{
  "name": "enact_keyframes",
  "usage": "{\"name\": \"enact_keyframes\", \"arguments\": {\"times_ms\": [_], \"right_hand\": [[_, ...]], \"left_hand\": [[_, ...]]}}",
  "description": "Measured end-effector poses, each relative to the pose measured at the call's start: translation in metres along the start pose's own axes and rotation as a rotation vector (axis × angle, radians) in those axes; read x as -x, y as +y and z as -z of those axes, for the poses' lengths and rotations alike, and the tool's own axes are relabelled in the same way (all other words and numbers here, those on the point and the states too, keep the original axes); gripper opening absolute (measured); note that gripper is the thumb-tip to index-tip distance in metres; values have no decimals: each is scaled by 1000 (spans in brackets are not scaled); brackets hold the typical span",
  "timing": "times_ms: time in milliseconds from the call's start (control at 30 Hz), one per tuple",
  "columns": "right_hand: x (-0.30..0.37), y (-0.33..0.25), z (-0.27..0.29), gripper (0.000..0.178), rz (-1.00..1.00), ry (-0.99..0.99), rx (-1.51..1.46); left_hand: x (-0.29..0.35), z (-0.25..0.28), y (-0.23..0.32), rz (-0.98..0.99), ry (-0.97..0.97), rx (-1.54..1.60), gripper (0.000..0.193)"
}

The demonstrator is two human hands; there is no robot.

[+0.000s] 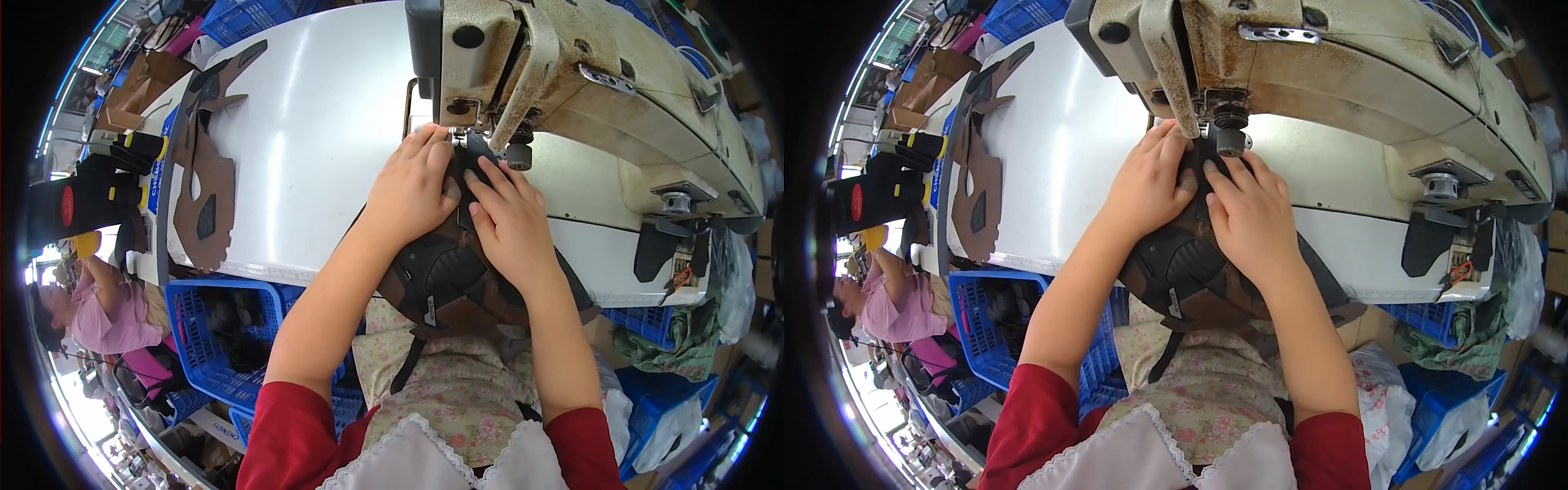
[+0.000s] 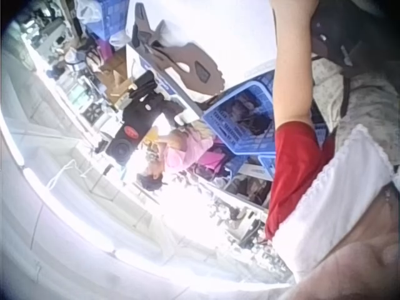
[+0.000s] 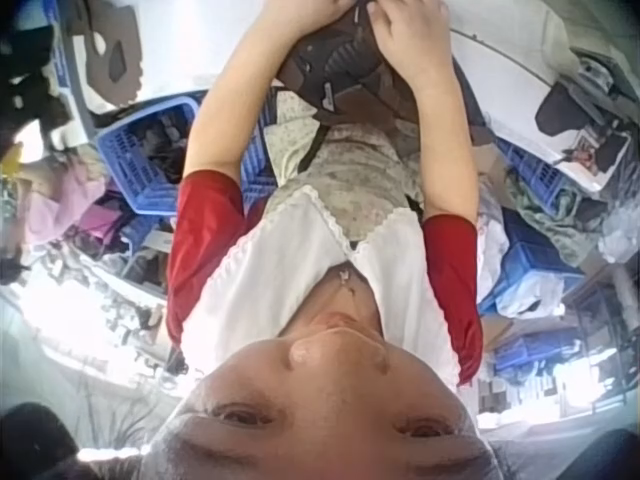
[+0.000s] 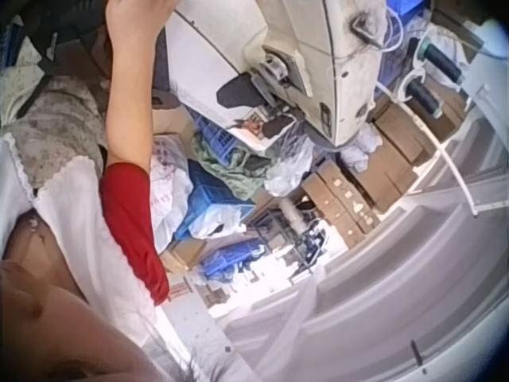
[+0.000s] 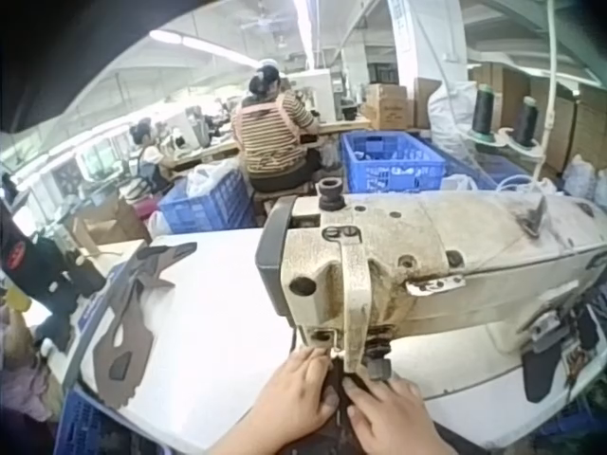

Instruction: Using an industrial sewing machine to stitch together components of a shoe upper and trimming excess material with scissors.

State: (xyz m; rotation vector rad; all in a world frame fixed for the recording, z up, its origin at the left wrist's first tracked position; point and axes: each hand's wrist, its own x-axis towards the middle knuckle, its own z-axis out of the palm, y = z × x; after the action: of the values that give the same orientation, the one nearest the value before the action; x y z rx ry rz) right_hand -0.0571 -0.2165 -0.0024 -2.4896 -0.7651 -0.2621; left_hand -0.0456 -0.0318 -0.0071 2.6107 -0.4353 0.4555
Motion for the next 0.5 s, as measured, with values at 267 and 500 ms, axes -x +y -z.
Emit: {"name": "enact_keyframes", "arguments": {"times_ms": [267, 500], "right_hand": [[-1, 0, -2, 35, 26, 12, 20], [0, 0, -3, 35, 32, 6, 42]], "left_hand": [[1, 0, 0, 9, -6, -13, 36], [0, -2, -5, -14, -11, 31, 40]]}}
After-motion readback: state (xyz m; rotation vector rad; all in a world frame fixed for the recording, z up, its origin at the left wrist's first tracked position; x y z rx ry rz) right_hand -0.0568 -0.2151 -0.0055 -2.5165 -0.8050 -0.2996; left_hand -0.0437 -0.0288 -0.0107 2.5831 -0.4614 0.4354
